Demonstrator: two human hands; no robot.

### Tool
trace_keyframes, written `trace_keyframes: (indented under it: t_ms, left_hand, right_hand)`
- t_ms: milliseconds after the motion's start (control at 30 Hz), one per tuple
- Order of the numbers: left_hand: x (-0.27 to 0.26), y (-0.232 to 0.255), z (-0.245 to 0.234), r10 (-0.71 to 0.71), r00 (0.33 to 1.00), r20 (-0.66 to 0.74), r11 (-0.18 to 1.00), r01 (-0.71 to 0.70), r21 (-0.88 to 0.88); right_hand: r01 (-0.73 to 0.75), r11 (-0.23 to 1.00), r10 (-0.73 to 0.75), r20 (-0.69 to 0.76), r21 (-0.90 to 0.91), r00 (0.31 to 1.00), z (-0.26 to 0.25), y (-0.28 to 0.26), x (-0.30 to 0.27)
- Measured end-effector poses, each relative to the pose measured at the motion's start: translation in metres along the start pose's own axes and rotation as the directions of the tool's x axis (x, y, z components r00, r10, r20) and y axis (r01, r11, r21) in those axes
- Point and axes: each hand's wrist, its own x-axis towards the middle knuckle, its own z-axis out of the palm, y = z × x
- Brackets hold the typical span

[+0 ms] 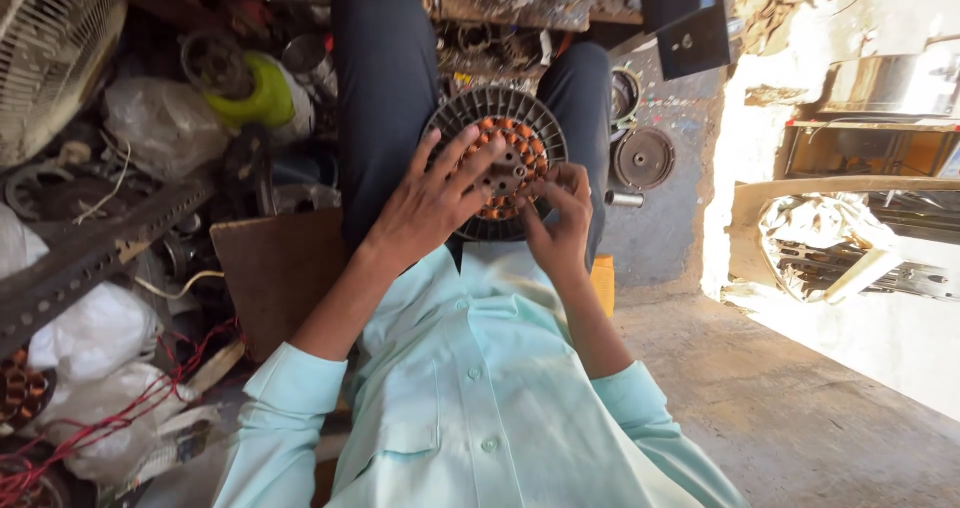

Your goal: The recorder is rewiring or repairing the stator of an electric motor or fan, using wire and matches to prepare wire ends.

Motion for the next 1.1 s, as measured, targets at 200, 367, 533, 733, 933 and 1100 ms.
trace_keyframes:
  t_ms: [200,367,533,733,933,1100]
  left_hand:
    - [-0.008,-0.006,0.017,0.132,0.99,-0.046,0.984,-0.125,0.124]
    - [-0.012,-0.006,0.029,0.144,0.986,-0.087,0.979,-0.128,0.16]
    - [-0.019,0.006,0.03,0.105,0.98,-0.172,0.988,-0.082,0.134]
    - [-0.04,0.024,0.038,-0.233,0.933,-0.274,0.972,0.226,-0.058]
    - [-0.027,0.041,0.024,-0.385,0.896,-0.221,0.911,0.331,-0.244]
    - [-0.023,0.044,0.035,-0.341,0.926,-0.163,0.923,0.297,-0.247]
  right_hand:
    - [0.059,0.998,-0.058,-0.044,0.014,0.997,0.003,0.004,-0.01]
    - [0.036,0.997,-0.028,-0.117,0.07,0.993,0.003,0.011,-0.012]
    - [0.066,0.998,-0.065,-0.048,0.017,0.997,-0.002,-0.02,-0.011]
    - [0.141,0.986,-0.146,-0.051,-0.092,0.988,0.013,-0.018,-0.022]
    - [-0.003,0.976,0.026,-0.099,0.219,0.995,0.01,-0.013,-0.039]
    - [-0.041,0.964,0.092,-0.189,0.262,0.978,0.008,0.007,-0.031]
